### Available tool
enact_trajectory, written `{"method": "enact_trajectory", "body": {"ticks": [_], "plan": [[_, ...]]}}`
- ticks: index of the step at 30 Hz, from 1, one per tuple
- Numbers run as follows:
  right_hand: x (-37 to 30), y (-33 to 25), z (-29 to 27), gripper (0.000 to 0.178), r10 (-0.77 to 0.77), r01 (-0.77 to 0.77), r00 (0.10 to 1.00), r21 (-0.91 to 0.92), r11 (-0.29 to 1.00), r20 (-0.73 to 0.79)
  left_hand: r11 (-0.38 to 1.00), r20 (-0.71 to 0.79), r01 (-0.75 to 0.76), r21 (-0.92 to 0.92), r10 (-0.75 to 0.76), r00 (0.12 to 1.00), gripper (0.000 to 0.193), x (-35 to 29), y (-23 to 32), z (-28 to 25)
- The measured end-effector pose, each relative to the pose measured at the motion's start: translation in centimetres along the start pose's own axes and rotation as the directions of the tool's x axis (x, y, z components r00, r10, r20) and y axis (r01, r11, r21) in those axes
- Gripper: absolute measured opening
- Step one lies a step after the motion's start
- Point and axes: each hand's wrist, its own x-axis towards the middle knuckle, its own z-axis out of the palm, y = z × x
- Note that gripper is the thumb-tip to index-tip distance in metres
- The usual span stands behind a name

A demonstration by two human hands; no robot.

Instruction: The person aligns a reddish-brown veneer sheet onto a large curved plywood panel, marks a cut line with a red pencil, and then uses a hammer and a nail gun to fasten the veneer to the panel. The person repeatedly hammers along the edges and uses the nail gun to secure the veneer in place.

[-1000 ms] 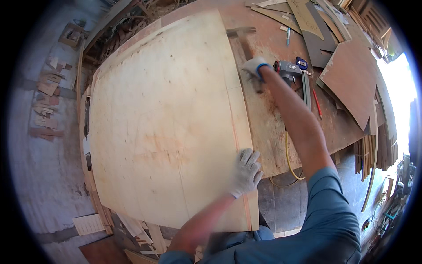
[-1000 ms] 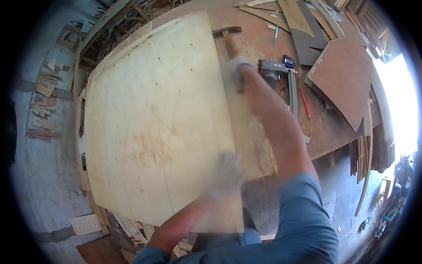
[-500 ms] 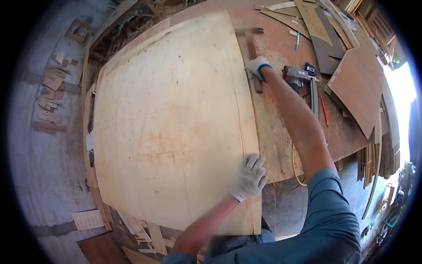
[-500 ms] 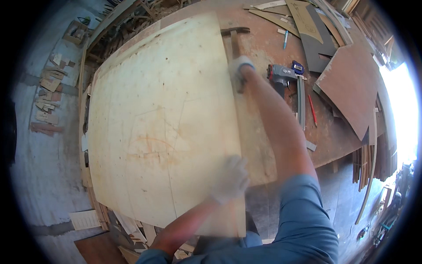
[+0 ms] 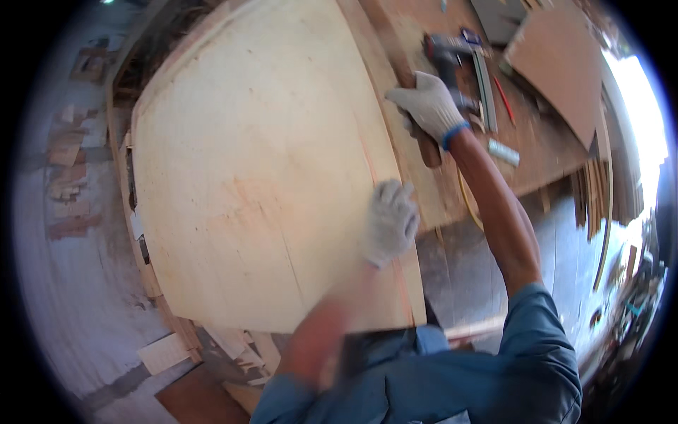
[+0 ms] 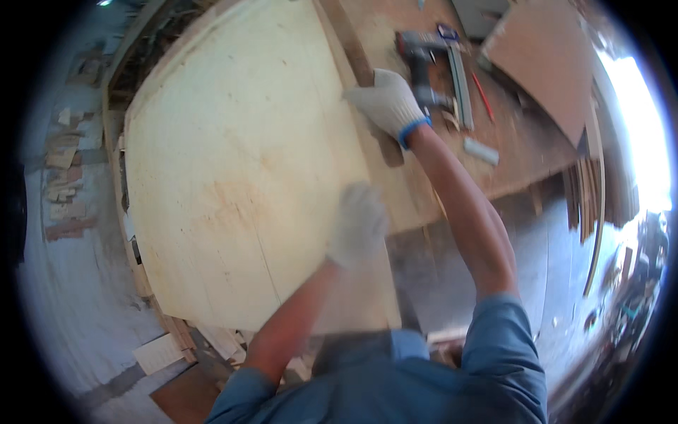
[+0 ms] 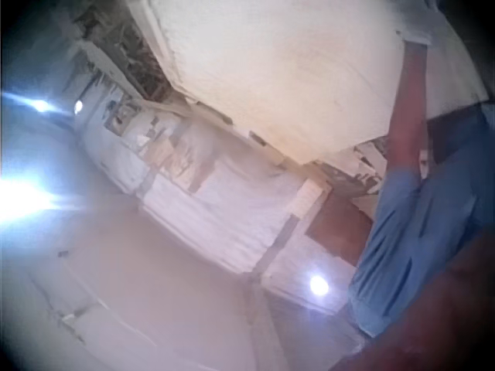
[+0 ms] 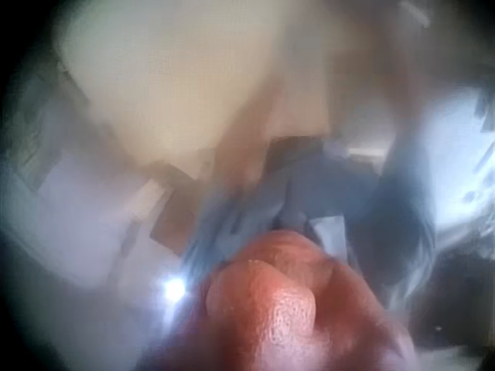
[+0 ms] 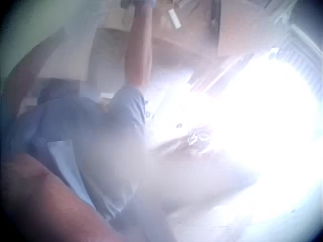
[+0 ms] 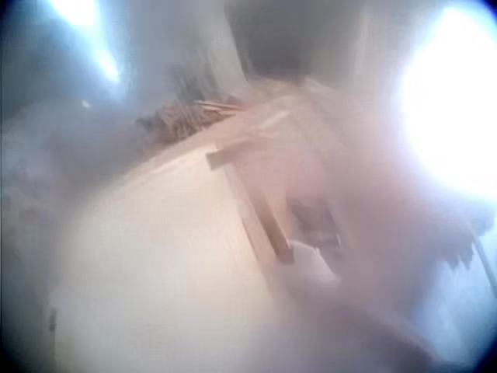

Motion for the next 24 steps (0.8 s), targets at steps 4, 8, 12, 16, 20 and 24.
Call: {"method": "enact_trajectory", "body": {"ticks": [4,8,12,16,20,24], "plan": [[-17.7,8.3,-2.3,0.029,-0.023,0.044,0.984,0.116,0.992,-0.174,0.993,-0.117,-0.099,0.069,0.107,0.987,0.016,0.1,-0.3,2.2],[-32.3,15.7,-2.6,0.035,0.104,-0.114,0.939,-0.010,0.993,-0.328,0.979,-0.257,-0.175,0.108,0.197,0.946,0.012,-0.7,-1.6,3.3],[-42.4,21.5,1.0,0.027,0.435,-0.485,0.797,-0.014,0.874,-0.418,0.962,-0.240,-0.251,0.112,0.271,0.932,0.011,-0.3,-1.5,3.4],[-46.1,23.4,6.4,0.034,0.593,-0.576,0.675,0.188,0.796,-0.440,0.950,-0.179,-0.302,0.075,0.310,0.934,0.013,-0.8,-1.2,2.8],[-45.0,23.8,8.1,0.036,0.588,-0.608,0.720,0.075,0.791,-0.368,0.945,-0.202,-0.313,0.094,0.326,0.924,0.013,-0.9,-1.8,3.4],[-43.0,23.8,8.3,0.033,0.566,-0.619,0.714,0.006,0.786,-0.411,0.928,-0.232,-0.362,0.092,0.373,0.898,0.012,-0.9,-1.8,3.6]]}}
